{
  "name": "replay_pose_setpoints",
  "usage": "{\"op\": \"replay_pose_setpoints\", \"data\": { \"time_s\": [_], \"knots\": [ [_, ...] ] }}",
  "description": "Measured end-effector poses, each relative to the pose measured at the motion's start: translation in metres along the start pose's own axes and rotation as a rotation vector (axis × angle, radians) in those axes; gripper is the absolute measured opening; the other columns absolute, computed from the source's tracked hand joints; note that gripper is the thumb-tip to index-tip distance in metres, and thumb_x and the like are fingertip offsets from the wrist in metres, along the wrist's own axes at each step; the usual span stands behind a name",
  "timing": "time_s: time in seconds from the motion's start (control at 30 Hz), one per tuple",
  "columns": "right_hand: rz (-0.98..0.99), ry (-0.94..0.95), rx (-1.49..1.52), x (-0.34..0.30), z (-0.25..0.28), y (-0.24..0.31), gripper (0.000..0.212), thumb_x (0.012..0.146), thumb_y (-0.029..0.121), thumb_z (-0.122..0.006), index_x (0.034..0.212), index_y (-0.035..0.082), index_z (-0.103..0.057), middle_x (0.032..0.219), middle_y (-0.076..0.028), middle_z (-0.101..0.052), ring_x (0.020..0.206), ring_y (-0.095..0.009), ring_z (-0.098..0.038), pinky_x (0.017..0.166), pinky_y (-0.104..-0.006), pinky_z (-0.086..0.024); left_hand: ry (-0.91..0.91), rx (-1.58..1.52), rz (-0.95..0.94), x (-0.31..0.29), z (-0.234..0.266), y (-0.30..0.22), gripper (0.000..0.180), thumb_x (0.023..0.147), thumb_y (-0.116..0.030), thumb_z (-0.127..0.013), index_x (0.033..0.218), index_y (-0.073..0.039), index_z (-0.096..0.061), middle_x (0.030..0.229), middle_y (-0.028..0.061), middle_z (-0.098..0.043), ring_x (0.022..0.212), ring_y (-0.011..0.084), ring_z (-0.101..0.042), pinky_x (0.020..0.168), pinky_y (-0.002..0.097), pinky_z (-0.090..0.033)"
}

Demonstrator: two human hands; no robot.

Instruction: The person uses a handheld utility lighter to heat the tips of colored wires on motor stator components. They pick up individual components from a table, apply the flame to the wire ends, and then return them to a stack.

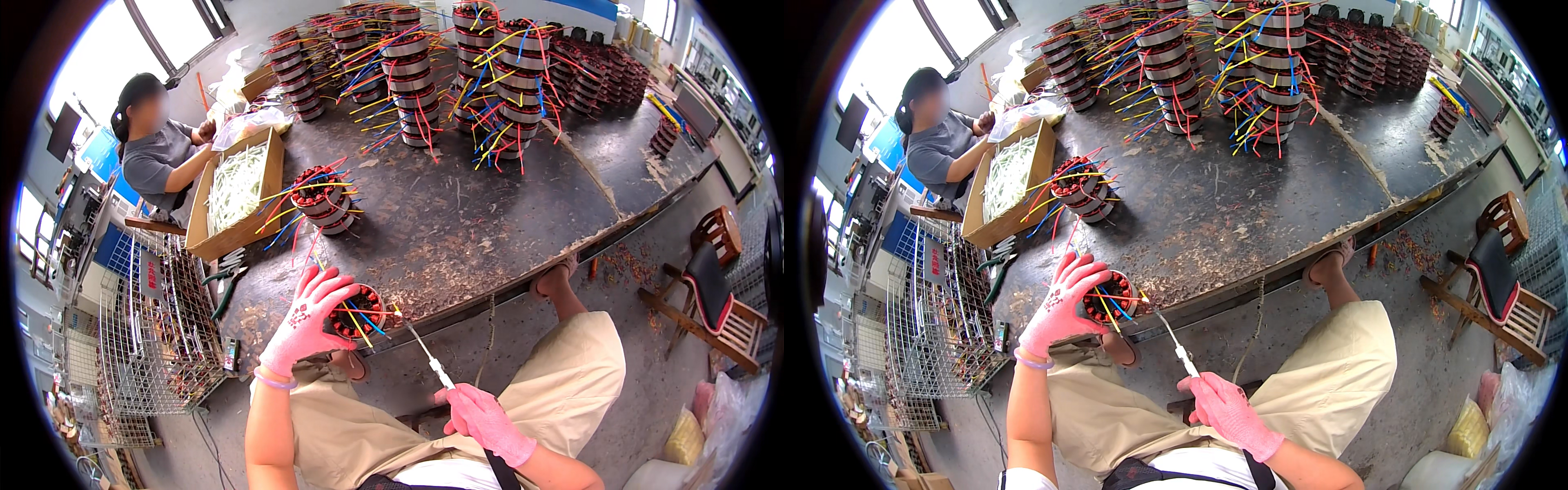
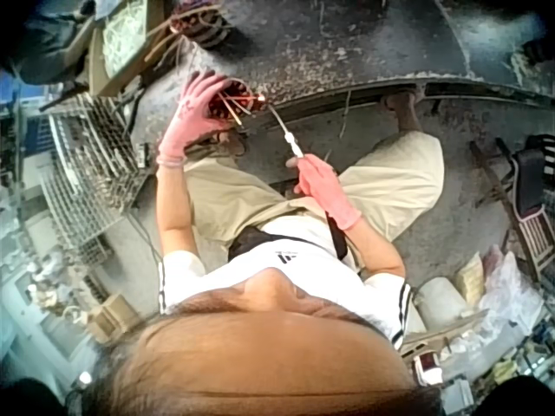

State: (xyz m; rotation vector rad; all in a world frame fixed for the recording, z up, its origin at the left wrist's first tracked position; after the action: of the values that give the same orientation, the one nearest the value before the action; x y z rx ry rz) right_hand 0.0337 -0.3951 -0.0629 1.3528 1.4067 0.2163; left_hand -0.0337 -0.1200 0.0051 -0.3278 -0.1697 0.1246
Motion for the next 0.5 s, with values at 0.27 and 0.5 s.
{"op": "replay_pose_setpoints", "data": {
  "time_s": [0.27, 0.5],
  "knots": [
    [0.016, -0.001, -0.032, 0.0004, 0.0005, -0.0002, 0.034, 0.105, 0.026, -0.044, 0.112, -0.001, -0.063, 0.059, 0.002, -0.042, 0.055, -0.007, -0.041, 0.065, -0.0286, -0.050, 0.005, 0.007, 0.003, 0.0000, 0.0002, 0.0000, 0.095, 0.047, -0.031, -0.089, 0.134, -0.010, -0.056, 0.140, 0.0072, -0.053, 0.139, 0.0320, -0.038, 0.121, 0.0512, -0.021],
    [0.009, -0.004, -0.006, 0.0008, 0.0014, -0.0007, 0.034, 0.105, 0.027, -0.045, 0.113, -0.001, -0.063, 0.060, 0.001, -0.043, 0.055, -0.007, -0.042, 0.064, -0.0286, -0.050, 0.002, 0.025, 0.005, -0.0015, -0.0008, 0.0019, 0.096, 0.046, -0.032, -0.089, 0.133, -0.010, -0.056, 0.140, 0.0074, -0.052, 0.139, 0.0322, -0.038, 0.121, 0.0511, -0.021]
  ]
}}
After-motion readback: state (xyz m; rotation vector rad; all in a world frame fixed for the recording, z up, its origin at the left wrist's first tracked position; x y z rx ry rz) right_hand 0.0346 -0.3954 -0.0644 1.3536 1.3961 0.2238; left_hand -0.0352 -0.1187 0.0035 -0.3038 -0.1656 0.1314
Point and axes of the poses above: each hand's wrist, its own x-axis towards the middle knuckle, its own z-axis out of the back of the hand, y = z × x, the point moved 6 cm from there along x, towards the middle knuckle
